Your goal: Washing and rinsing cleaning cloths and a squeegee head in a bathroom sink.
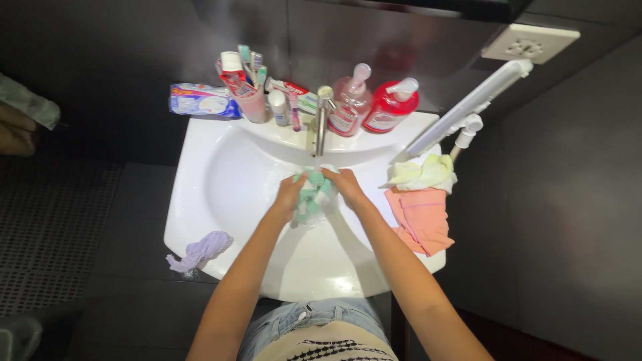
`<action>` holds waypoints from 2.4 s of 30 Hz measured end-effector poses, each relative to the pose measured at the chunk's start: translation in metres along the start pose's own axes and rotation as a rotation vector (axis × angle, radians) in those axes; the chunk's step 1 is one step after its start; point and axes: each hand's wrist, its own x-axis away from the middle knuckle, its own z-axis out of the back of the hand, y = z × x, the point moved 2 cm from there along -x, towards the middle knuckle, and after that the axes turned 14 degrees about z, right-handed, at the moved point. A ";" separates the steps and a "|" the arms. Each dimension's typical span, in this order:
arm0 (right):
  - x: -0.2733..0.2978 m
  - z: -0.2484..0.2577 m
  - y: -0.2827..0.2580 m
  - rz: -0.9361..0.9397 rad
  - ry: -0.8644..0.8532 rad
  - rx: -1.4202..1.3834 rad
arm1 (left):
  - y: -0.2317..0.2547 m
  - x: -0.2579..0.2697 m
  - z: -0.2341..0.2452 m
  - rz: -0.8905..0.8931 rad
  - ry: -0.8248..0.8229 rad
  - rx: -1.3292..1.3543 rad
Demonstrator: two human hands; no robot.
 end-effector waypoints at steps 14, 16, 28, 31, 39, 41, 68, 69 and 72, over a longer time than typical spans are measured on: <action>0.011 -0.055 -0.028 -0.186 0.028 -0.629 | -0.073 -0.119 0.062 0.041 0.325 -0.208; 0.017 -0.054 -0.048 -0.145 0.029 -0.573 | -0.061 -0.092 0.041 0.167 0.238 -0.131; -0.019 -0.022 0.106 -0.124 0.317 -0.274 | -0.036 -0.045 -0.057 -0.752 0.448 -0.542; 0.000 -0.038 0.065 -0.057 0.277 -0.457 | -0.014 -0.021 -0.057 -0.471 0.401 -0.540; 0.007 -0.048 0.094 0.020 0.134 -0.153 | 0.004 -0.026 -0.018 -0.211 0.518 -0.573; 0.014 -0.047 0.047 0.003 0.122 -0.197 | -0.019 -0.066 0.007 -0.279 0.479 -0.580; 0.023 -0.009 -0.009 -0.030 -0.245 0.097 | -0.014 -0.068 -0.020 0.023 -0.086 0.159; 0.021 -0.009 -0.015 -0.079 -0.213 0.183 | -0.011 -0.068 -0.016 -0.007 -0.078 0.129; 0.009 0.003 -0.017 0.007 -0.153 0.417 | 0.022 -0.022 -0.004 0.038 0.133 -0.162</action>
